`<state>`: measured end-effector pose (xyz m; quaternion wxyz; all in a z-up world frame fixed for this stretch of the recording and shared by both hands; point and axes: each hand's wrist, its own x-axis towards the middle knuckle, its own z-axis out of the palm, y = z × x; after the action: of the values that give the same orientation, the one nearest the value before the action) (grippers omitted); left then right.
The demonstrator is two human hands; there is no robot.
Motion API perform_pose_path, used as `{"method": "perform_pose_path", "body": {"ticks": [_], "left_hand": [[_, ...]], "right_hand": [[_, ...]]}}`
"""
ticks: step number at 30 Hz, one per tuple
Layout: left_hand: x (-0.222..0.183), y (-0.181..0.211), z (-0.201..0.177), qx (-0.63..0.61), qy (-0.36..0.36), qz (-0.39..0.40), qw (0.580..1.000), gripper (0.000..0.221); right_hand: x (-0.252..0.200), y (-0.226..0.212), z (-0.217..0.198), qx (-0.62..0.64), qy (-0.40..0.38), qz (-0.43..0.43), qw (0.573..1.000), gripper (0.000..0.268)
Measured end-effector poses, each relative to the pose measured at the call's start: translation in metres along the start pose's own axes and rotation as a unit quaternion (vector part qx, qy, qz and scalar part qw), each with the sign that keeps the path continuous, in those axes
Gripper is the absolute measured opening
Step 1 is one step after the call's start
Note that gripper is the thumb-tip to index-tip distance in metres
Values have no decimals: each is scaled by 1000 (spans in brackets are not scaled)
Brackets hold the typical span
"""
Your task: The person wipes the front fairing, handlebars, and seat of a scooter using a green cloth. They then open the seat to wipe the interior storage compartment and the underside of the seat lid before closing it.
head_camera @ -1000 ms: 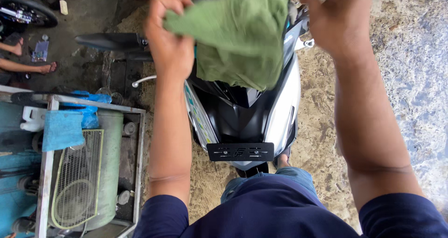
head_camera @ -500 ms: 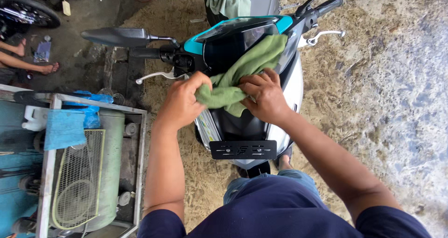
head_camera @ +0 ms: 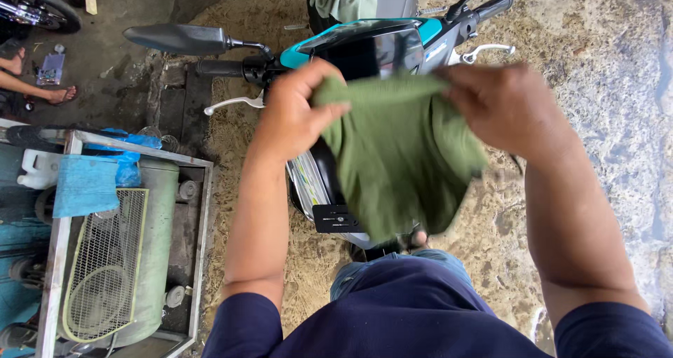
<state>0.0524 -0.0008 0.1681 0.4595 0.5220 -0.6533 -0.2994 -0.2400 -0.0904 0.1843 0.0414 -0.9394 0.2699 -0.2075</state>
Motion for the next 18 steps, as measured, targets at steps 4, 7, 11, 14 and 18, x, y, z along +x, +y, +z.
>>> {"method": "perform_pose_path", "body": {"ticks": [4,7,11,14,18], "left_hand": [[3,46,-19,1,140,140,980,23],[-7,56,-33,194,140,227,944,27],[-17,6,-19,306,-17,177,935,30],[-17,-45,20,309,-106,-2,945,76],[-10,-81,58,371,2,-136,919,41]], "right_hand": [[23,-17,-40,-4,192,-87,978,22],[31,-22,-41,-49,201,-113,972,22],[20,-11,17,19,-20,-32,999,52],[17,-11,101,50,-51,70,995,77],[29,-31,186,47,123,127,983,74]]}}
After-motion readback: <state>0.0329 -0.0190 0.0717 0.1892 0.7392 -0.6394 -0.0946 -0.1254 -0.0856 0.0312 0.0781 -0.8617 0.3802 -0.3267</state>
